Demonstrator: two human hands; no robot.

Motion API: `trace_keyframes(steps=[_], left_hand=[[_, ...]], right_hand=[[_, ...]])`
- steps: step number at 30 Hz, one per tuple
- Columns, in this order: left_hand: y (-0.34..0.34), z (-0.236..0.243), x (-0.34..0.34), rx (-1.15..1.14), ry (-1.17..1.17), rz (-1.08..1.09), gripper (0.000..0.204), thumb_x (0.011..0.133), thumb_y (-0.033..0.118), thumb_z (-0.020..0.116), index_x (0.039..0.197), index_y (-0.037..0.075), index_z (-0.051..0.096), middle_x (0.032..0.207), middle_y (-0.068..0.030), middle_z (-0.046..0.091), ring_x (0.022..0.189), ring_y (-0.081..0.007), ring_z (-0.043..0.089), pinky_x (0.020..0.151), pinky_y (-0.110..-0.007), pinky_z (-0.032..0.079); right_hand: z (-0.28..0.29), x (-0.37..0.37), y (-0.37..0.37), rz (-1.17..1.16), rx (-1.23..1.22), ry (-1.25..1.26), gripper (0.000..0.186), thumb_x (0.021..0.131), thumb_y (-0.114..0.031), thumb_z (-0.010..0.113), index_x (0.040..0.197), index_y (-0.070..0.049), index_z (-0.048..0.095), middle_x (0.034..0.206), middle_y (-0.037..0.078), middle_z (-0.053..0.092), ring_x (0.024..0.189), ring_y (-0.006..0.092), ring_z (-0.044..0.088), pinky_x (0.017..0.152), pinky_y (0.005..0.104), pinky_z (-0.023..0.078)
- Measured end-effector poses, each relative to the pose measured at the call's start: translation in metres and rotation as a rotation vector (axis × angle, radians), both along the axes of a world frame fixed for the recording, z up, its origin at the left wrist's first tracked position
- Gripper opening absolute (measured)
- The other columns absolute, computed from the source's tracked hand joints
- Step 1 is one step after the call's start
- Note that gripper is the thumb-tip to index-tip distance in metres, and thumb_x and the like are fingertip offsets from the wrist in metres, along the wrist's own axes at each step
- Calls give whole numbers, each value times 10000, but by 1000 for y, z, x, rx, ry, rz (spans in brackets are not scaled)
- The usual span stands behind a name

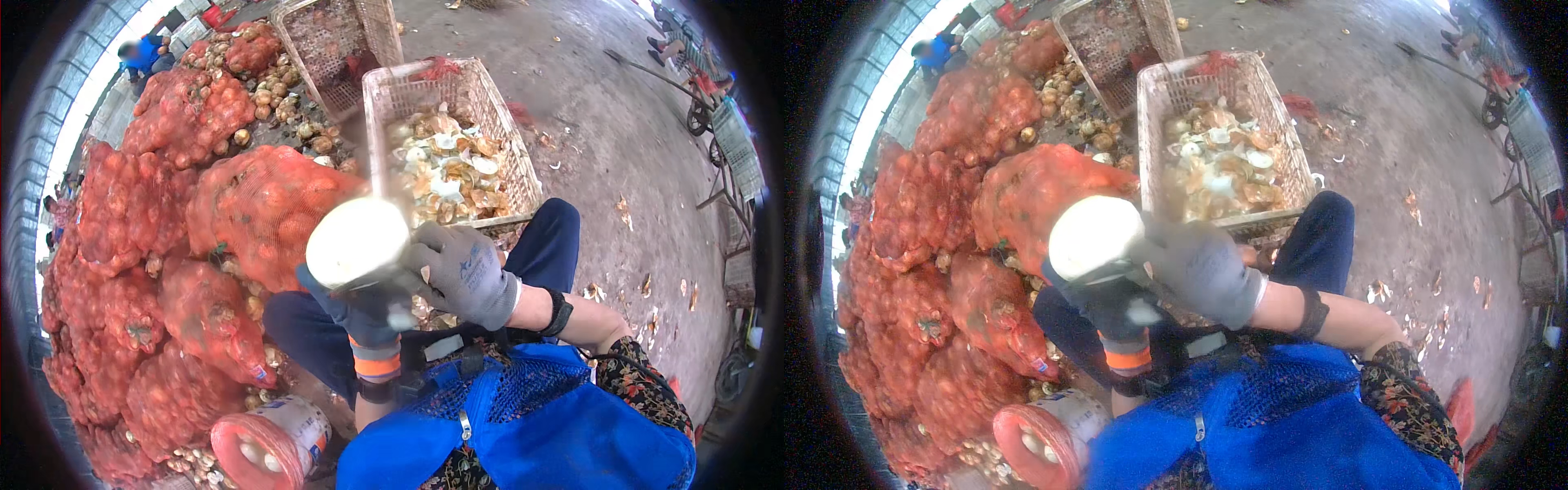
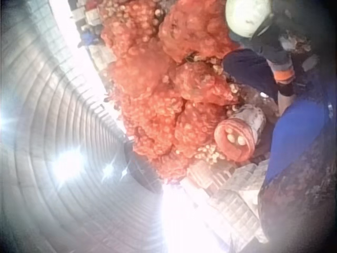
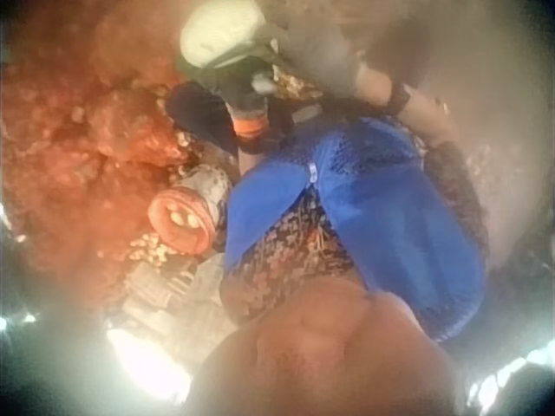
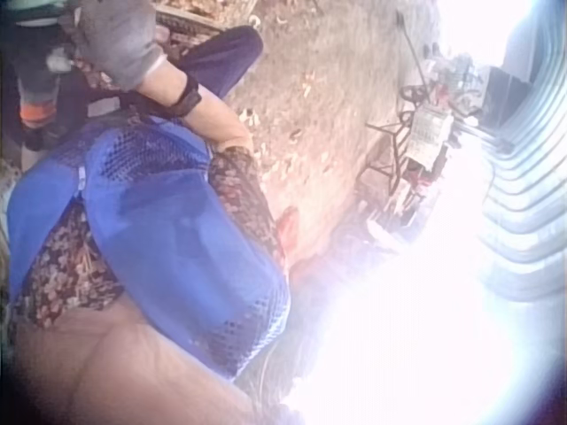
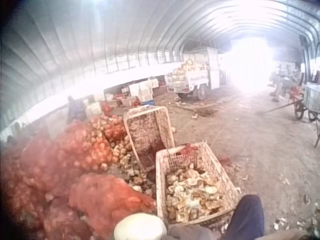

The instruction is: Peeling red onions with a small knife while sitting in a large agricultural processing facility.

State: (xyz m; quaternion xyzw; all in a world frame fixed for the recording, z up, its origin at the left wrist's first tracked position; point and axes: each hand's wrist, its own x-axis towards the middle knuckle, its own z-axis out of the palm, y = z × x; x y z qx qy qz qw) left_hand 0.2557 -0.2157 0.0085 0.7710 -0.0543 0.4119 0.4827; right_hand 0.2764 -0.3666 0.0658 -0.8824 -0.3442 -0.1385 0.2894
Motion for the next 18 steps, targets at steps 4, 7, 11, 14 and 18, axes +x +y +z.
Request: trace_keyframes(steps=[4, 7, 11, 14, 18], left_hand=[[-13, 23, 4, -98, -64, 41, 600, 769, 256, 701, 1188, 34, 333, 1147, -138, 503, 1023, -215, 521, 854, -378, 463], [5, 2, 8, -952, 305, -267, 891, 675, 335, 784, 1312, -29, 279, 1150, -150, 503, 1009, -227, 534, 859, -328, 461], [3, 3, 6, -638, 196, -190, 745, 734, 295, 721, 1293, -13, 337, 1154, -143, 520, 1005, -233, 546, 862, -338, 464], [-2, 10, 9, -325, 81, -90, 603, 793, 254, 658, 1273, 3, 394, 1158, -136, 538, 1002, -240, 559, 865, -347, 466], [9, 5, -2, -27, 57, 0, 520, 789, 62, 644, 1261, -2, 434, 1162, -126, 559, 985, -249, 583, 864, -350, 472]], right_hand=[[-9, -8, -1, 102, 242, -21, 179, 752, -203, 676, 831, -80, 572, 850, 92, 589, 643, 276, 572, 560, 357, 468], [4, -4, -9, 18, 251, -7, 171, 760, -195, 668, 829, -71, 572, 798, 101, 569, 630, 286, 560, 538, 364, 448], [22, 18, -5, -15, 338, -181, 161, 772, -181, 656, 831, -67, 558, 724, 98, 507, 609, 284, 542, 522, 369, 421], [18, 9, -3, 40, 296, -125, 163, 775, -167, 658, 834, -62, 549, 723, 105, 499, 593, 285, 527, 521, 367, 416], [25, -1, -5, 55, 248, 41, 126, 786, -140, 635, 871, -62, 585, 810, 133, 542, 651, 315, 554, 564, 386, 434]])
